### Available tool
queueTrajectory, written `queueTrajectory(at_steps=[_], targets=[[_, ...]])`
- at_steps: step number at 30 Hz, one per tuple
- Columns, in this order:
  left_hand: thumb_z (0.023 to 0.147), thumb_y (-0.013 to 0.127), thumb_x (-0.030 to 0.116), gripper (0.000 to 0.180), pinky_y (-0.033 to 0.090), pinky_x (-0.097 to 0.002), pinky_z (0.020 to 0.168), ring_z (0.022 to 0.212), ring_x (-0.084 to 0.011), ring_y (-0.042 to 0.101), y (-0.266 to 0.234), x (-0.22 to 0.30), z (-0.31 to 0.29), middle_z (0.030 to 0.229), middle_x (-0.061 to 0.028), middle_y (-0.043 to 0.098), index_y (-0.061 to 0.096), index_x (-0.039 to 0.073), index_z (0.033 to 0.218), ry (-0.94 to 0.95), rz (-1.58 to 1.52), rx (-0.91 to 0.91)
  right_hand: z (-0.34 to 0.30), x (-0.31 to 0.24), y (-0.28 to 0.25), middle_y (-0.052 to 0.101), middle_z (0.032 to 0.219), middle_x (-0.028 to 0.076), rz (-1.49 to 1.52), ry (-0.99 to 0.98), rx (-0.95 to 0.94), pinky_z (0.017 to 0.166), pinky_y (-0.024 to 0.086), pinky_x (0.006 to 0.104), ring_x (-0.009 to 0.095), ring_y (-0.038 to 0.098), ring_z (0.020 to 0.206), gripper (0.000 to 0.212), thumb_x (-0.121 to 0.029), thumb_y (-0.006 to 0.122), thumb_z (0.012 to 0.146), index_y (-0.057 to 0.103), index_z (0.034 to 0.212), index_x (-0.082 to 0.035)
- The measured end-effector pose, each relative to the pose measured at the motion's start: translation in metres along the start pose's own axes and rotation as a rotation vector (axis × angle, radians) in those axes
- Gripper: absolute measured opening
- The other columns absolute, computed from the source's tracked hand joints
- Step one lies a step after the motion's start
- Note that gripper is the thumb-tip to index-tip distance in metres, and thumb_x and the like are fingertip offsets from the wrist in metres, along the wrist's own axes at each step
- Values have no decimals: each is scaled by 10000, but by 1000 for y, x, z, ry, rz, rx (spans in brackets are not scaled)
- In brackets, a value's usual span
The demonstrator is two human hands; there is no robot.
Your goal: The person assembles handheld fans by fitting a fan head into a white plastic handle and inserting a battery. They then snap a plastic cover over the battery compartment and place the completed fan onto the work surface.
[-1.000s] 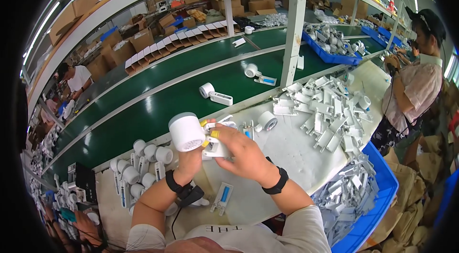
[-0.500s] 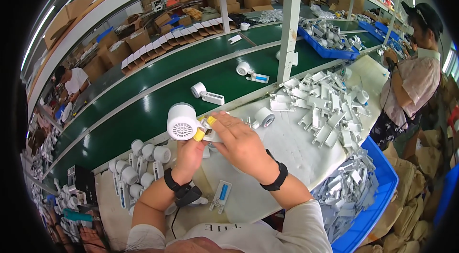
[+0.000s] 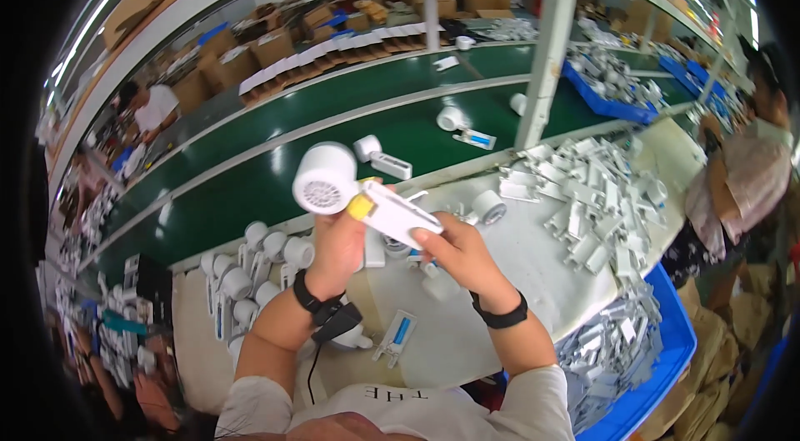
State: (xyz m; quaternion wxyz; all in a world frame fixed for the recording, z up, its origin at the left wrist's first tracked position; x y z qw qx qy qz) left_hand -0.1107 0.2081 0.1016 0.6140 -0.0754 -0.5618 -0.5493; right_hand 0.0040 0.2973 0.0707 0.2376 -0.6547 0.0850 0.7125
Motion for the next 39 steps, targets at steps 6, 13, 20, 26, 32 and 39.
queueTrajectory(at_steps=[6, 13, 20, 26, 32, 39], targets=[[854, 529, 36, 290, 477, -321, 861, 1016, -231, 570, 20, 17, 0, 1080, -144, 579, 490, -26, 1135, 124, -14, -44, -6, -24, 1, 527, 736, 9, 105, -112, 155, 528, 389, 191, 58, 484, 628, 379, -325, 570, 847, 509, 1016, 9], [861, 520, 36, 326, 473, -343, 872, 1044, -260, 552, 7, -1, 4, 1118, -144, 552, 445, -17, 1174, 81, -260, 53, -7, -33, 0, 489, 1148, 146, 96, -292, 348, 788, 453, 295, 210, 546, 944, 641, -239, 575, 845, 225, 1307, 36], [847, 537, 19, 371, 450, -308, 879, 1062, -222, 528, 5, -7, -6, 1170, -127, 517, 426, -8, 1200, 58, -22, -6, -19, -103, 19, 505, 1197, 187, -810, -775, 324, 911, 388, 437, 356, 507, 1054, 607, -180, 735, 651, 450, 1160, -15], [847, 542, 25, 378, 459, -290, 847, 1071, -197, 511, 4, -18, -5, 1183, -114, 514, 426, 9, 1207, 7, -95, 88, -18, -96, 15, 492, 1212, 188, -781, -748, 429, 875, 419, 419, 352, 520, 1033, 605, -127, 724, 649, 444, 1172, -9], [834, 554, 18, 397, 466, -321, 851, 1044, -211, 537, 10, -1, -2, 1166, -135, 524, 420, 0, 1208, 114, 84, 13, -18, -94, 3, 518, 1152, 177, -658, -676, 434, 852, 420, 377, 323, 535, 988, 581, -163, 717, 686, 445, 1174, -2], [825, 565, 43, 312, 477, -356, 845, 947, -232, 589, 18, 9, 4, 1021, -123, 596, 493, -16, 1123, 78, 43, -67, -8, -18, -2, 544, 738, 28, 85, -106, 143, 553, 396, 212, 82, 500, 628, 476, -283, 537, 865, 434, 1194, 45]])
Point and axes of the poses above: each hand's wrist, its own z-axis towards the middle knuckle, its own y-axis out of the palm, x = y × z, the point moved 10 cm from there along z, towards the middle knuckle
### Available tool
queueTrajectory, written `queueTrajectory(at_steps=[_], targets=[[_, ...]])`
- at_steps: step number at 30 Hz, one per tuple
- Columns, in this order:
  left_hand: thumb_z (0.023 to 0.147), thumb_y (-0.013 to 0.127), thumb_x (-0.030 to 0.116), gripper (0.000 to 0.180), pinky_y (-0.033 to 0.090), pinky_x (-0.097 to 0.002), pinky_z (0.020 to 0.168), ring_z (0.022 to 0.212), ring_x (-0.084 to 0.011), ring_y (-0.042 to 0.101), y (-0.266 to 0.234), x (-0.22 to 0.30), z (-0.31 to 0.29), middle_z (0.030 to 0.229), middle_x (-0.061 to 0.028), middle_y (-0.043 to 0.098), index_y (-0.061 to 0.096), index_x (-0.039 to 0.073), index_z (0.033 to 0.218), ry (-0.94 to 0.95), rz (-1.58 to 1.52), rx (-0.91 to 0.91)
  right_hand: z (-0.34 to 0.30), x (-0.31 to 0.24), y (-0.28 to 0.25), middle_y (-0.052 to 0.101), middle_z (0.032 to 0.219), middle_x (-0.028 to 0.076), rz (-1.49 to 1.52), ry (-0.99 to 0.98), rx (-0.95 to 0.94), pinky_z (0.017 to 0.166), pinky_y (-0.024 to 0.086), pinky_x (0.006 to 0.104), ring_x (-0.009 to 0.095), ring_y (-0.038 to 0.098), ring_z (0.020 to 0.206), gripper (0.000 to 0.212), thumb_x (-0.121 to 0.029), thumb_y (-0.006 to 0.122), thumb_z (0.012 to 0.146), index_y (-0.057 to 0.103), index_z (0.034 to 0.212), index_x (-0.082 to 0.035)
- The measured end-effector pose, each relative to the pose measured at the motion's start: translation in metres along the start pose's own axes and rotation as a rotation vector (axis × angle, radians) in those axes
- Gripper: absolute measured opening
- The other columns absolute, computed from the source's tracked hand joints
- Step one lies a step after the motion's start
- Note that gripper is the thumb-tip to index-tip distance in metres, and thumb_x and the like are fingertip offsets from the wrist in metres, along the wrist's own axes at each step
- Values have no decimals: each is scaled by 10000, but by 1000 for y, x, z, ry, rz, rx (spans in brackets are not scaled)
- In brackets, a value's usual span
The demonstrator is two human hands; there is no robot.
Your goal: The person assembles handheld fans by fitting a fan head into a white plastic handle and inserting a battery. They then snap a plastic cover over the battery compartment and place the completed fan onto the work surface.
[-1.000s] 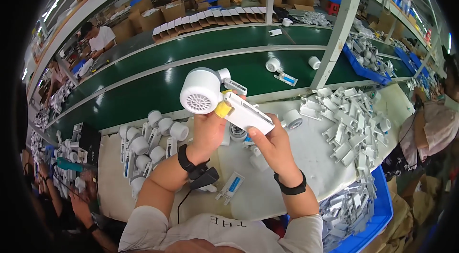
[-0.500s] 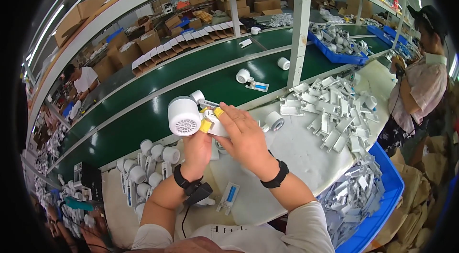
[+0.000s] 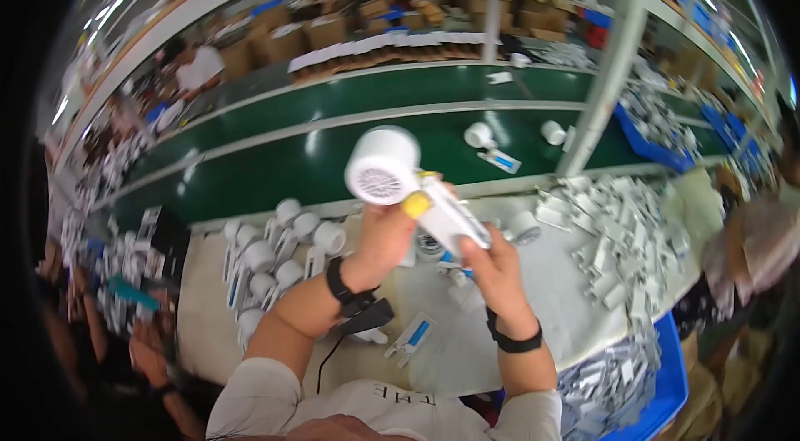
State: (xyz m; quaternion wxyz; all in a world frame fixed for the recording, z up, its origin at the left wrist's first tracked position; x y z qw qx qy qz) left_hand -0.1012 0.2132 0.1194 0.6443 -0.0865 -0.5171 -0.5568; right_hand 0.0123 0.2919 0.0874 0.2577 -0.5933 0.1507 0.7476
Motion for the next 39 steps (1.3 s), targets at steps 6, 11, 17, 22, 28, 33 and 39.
queueTrajectory(at_steps=[6, 11, 17, 22, 28, 33, 39], targets=[[809, 599, 36, 336, 477, -307, 826, 928, -182, 601, 47, 33, -4, 1001, -103, 614, 491, -2, 1124, -21, -201, -131, -26, -36, -25, 537, 695, 24, -282, -280, 210, 481, 359, 223, 82, 462, 552, 459, -347, 485, 857, 500, 1104, 40], [797, 633, 90, 234, 472, -245, 769, 864, -102, 588, 38, 41, -1, 948, -37, 632, 594, 22, 1018, -30, -70, -120, -26, -45, -19, 570, 710, 80, -372, -535, 262, 562, 407, 267, 150, 535, 657, 419, -373, 524, 845, 549, 879, 44], [700, 644, 193, 275, 462, -278, 554, 618, -132, 589, -105, 81, -17, 705, -92, 635, 632, 23, 916, -4, 774, 79, 2, -9, 90, 609, 812, 118, -634, -258, -596, 635, 461, 299, 241, 594, 739, 318, -220, 621, 778, 555, 978, 20], [733, 562, 70, 271, 458, -427, 641, 792, -391, 576, -248, 274, -112, 858, -211, 589, 512, 19, 994, 105, 2050, 644, 97, 24, 57, 631, 860, 128, -742, -256, -433, 665, 474, 307, 240, 614, 771, 255, -161, 633, 760, 588, 963, -12], [664, 597, 82, 306, 437, -472, 708, 843, -446, 533, -447, 299, -315, 850, -278, 546, 426, -26, 894, -556, 2032, 997, 180, 110, 91, 638, 852, 142, -900, -73, -451, 696, 476, 360, 280, 617, 786, 326, -300, 611, 771, 595, 965, -39], [650, 617, 130, 292, 455, -448, 737, 865, -417, 548, -438, 253, -318, 830, -230, 567, 478, -25, 855, -817, 2050, 707, 202, 145, 151, 620, 940, 156, -1101, -33, -448, 728, 470, 408, 324, 594, 846, 378, -332, 595, 766, 560, 1008, -44], [843, 551, 273, 340, 485, -357, 721, 882, -228, 592, -336, 170, -146, 984, -126, 607, 523, 37, 1087, -493, 976, 452, 205, 130, 176, 614, 752, 212, -662, 190, -484, 689, 480, 397, 343, 602, 734, 344, -308, 607, 690, 584, 750, 30]])
Point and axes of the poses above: each hand's wrist, its own z-axis towards the middle knuckle, its own y-axis out of the palm, x = y × z, the point moved 10 cm from there along z, towards the middle knuckle
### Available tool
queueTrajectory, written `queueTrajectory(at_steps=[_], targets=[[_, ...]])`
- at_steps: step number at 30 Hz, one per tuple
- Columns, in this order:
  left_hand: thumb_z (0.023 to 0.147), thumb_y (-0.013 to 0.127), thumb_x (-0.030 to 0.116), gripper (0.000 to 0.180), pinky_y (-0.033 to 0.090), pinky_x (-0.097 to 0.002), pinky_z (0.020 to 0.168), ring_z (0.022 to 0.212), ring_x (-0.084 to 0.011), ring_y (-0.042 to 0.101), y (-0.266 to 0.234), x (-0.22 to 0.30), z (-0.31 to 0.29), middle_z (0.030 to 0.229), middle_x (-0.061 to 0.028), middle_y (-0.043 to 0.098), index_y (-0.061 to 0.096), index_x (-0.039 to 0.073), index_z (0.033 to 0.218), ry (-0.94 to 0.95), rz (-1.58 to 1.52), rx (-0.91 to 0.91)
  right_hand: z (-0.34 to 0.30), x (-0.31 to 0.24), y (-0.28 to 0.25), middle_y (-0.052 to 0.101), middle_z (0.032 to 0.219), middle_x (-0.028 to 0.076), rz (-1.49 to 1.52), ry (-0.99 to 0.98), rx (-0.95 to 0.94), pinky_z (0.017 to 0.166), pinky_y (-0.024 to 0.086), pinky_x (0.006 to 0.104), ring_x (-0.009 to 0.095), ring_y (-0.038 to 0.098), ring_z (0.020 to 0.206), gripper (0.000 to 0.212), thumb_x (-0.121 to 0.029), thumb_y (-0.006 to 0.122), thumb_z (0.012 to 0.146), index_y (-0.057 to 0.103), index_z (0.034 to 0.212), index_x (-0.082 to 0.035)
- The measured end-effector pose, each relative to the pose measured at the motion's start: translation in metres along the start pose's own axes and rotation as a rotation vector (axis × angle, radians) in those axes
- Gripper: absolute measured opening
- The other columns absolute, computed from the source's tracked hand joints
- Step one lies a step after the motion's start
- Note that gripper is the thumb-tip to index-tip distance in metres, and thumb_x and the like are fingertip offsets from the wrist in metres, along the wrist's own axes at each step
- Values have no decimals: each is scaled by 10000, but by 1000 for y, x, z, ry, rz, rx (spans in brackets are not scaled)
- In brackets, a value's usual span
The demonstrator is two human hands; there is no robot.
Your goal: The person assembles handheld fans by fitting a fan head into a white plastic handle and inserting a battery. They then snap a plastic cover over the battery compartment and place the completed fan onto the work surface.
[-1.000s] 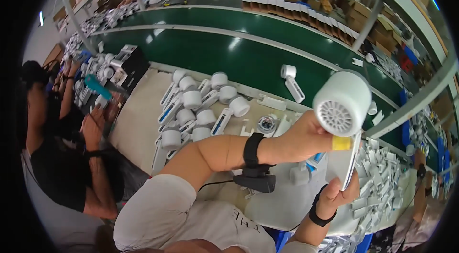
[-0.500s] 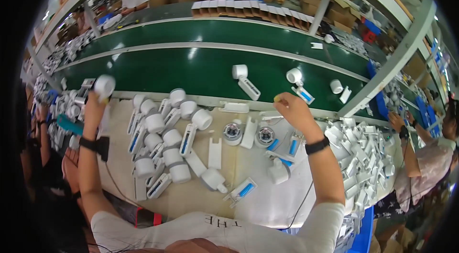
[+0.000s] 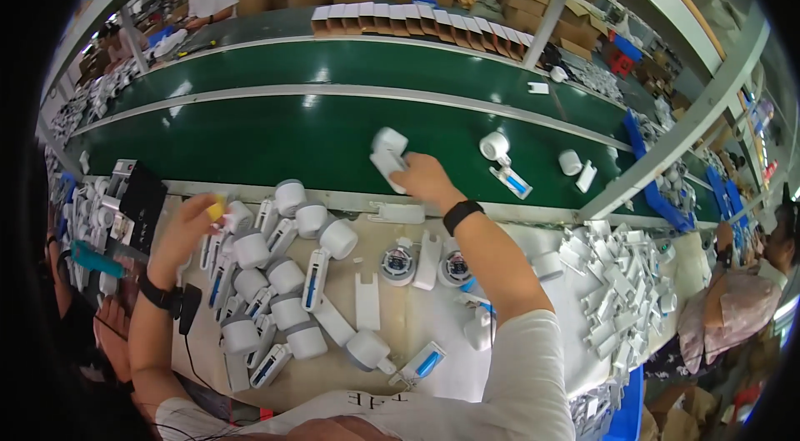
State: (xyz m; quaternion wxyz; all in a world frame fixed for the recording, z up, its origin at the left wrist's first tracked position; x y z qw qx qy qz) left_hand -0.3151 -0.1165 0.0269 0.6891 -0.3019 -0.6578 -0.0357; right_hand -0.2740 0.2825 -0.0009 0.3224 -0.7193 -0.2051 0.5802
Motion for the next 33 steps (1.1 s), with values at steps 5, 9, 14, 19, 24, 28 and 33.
queueTrajectory(at_steps=[5, 9, 14, 19, 24, 28, 33], targets=[[895, 478, 320, 328, 474, -361, 838, 937, -192, 579, 160, 34, 38, 1050, -117, 573, 492, 63, 1097, -252, -709, -257, -88, -124, 19, 539, 728, 151, -403, -662, 278, 540, 471, 399, 316, 576, 639, 238, -167, 616, 682, 482, 833, -42], [880, 485, 221, 331, 481, -345, 810, 961, -211, 565, 185, 51, 49, 1023, -99, 546, 429, 7, 1126, -190, -870, -255, -144, -157, 61, 523, 811, 99, -859, -872, 320, 533, 474, 351, 249, 569, 680, 276, -180, 650, 661, 490, 848, -54], [785, 541, 55, 310, 523, -321, 630, 731, -210, 638, 72, 40, 47, 920, -120, 598, 481, -19, 1079, -55, -480, -17, -112, -115, -24, 591, 991, 151, -185, -738, 90, 803, 445, 378, 328, 557, 906, 295, -207, 641, 748, 601, 1003, -63], [751, 629, 141, 319, 495, -299, 575, 665, -189, 623, -144, -9, 8, 820, -126, 611, 525, -47, 986, -11, 439, 561, -24, 138, -114, 499, 1152, 247, -595, -50, 258, 901, 388, 420, 385, 481, 1066, 452, -266, 550, 824, 469, 1178, 2], [735, 578, 177, 233, 461, -422, 686, 777, -353, 590, -183, -46, -55, 820, -212, 600, 564, 5, 891, -185, 1078, 640, -6, 190, -100, 525, 1100, 265, -530, 104, 266, 852, 412, 431, 396, 519, 999, 504, -293, 592, 777, 472, 1141, 34], [786, 452, 161, 208, 477, -446, 677, 759, -352, 602, -162, -103, -22, 809, -216, 606, 569, -1, 842, -76, 1219, 542, -19, 254, -137, 601, 798, 230, -452, 285, 203, 694, 448, 420, 354, 586, 822, 404, -287, 676, 685, 574, 905, 37], [757, 483, 102, 257, 438, -443, 782, 850, -384, 571, -182, -160, -45, 899, -216, 589, 562, -41, 955, 146, 1537, 250, -5, 178, -81, 509, 561, -4, 276, 194, -42, 418, 339, 224, 61, 460, 467, 334, -387, 631, 769, 571, 747, -59]])
Point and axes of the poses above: each hand's wrist, its own z-axis towards the middle knuckle, its own y-axis out of the palm, x = y × z, the point moved 10 cm from there along z, towards the middle knuckle
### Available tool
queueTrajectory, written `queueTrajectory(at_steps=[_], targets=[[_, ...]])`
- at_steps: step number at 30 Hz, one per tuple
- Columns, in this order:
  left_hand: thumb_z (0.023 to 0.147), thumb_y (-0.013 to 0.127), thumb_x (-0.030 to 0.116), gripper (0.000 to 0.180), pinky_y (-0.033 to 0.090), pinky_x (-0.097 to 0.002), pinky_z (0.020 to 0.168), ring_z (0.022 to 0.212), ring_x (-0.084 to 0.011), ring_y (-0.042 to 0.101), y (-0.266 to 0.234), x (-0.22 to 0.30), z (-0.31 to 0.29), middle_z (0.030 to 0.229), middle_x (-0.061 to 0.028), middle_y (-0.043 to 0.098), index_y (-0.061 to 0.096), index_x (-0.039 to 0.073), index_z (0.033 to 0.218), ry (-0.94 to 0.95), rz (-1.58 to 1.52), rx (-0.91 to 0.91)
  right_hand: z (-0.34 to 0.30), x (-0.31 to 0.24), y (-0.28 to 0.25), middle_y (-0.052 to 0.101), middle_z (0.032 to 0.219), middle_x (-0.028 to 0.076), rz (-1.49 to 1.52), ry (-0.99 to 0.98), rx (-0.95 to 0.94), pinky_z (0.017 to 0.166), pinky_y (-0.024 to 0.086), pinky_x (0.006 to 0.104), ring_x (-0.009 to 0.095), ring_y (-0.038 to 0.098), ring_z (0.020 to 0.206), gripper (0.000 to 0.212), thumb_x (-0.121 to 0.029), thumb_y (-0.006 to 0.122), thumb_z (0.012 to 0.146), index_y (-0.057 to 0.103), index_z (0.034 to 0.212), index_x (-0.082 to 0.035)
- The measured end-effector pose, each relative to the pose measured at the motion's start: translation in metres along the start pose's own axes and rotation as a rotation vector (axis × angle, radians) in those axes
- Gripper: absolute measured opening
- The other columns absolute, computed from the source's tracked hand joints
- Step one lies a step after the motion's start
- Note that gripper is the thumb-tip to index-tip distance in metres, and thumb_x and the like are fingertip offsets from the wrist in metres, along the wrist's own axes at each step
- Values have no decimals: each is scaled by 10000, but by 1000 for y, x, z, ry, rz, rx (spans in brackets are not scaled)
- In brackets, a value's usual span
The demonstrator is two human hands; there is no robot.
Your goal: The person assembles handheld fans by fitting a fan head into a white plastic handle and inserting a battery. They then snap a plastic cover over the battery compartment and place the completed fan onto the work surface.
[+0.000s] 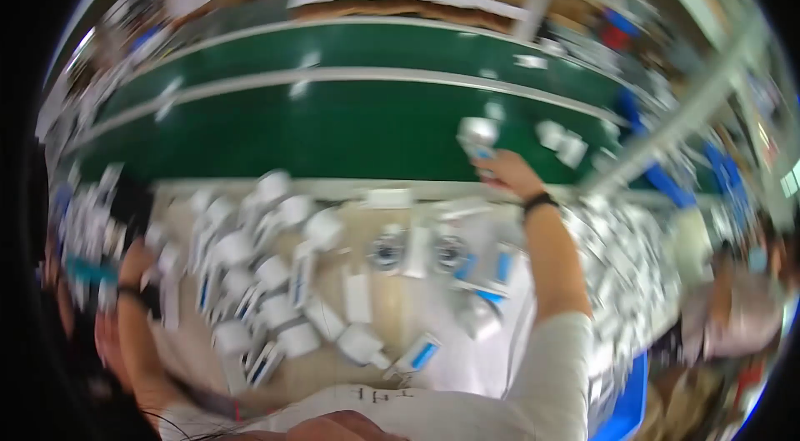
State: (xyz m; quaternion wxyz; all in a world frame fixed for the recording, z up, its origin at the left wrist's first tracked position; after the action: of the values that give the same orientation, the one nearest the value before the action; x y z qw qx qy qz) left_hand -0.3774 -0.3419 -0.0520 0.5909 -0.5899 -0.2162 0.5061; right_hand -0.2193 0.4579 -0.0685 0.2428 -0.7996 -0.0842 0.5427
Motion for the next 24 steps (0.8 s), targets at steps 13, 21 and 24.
queueTrajectory(at_steps=[13, 21, 24], targets=[[901, 279, 549, 639, 414, -363, 911, 1103, -245, 500, -272, 491, 77, 1214, -174, 485, 400, 12, 1226, 422, -2277, -1001, -216, -155, 105, 572, 688, 54, 406, -263, -32, 449, 413, 213, 104, 554, 546, 336, -235, 617, 813, 461, 1009, -12], [913, 413, 356, 387, 468, -352, 810, 918, -216, 578, -302, 508, 79, 968, -105, 584, 492, 21, 1089, 324, -2472, -683, -266, -162, 88, 591, 809, 198, -110, -410, 255, 601, 470, 384, 365, 587, 704, 487, -279, 659, 753, 440, 1097, -14], [894, 454, 309, 298, 500, -361, 664, 708, -223, 602, -306, 503, 79, 808, -89, 590, 530, 33, 979, 230, -2436, -720, -292, -159, 70, 574, 951, 201, -461, -636, 380, 681, 466, 377, 350, 581, 805, 533, -244, 708, 706, 441, 1119, -39]])
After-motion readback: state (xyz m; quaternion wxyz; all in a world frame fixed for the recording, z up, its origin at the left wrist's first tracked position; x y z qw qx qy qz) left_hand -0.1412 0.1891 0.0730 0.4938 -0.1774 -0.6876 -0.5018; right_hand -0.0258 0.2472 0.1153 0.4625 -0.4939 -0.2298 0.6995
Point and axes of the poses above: each hand's wrist, its own z-axis towards the middle knuckle, its own y-axis out of the palm, x = y × z, the point moved 10 cm from there along z, towards the middle knuckle
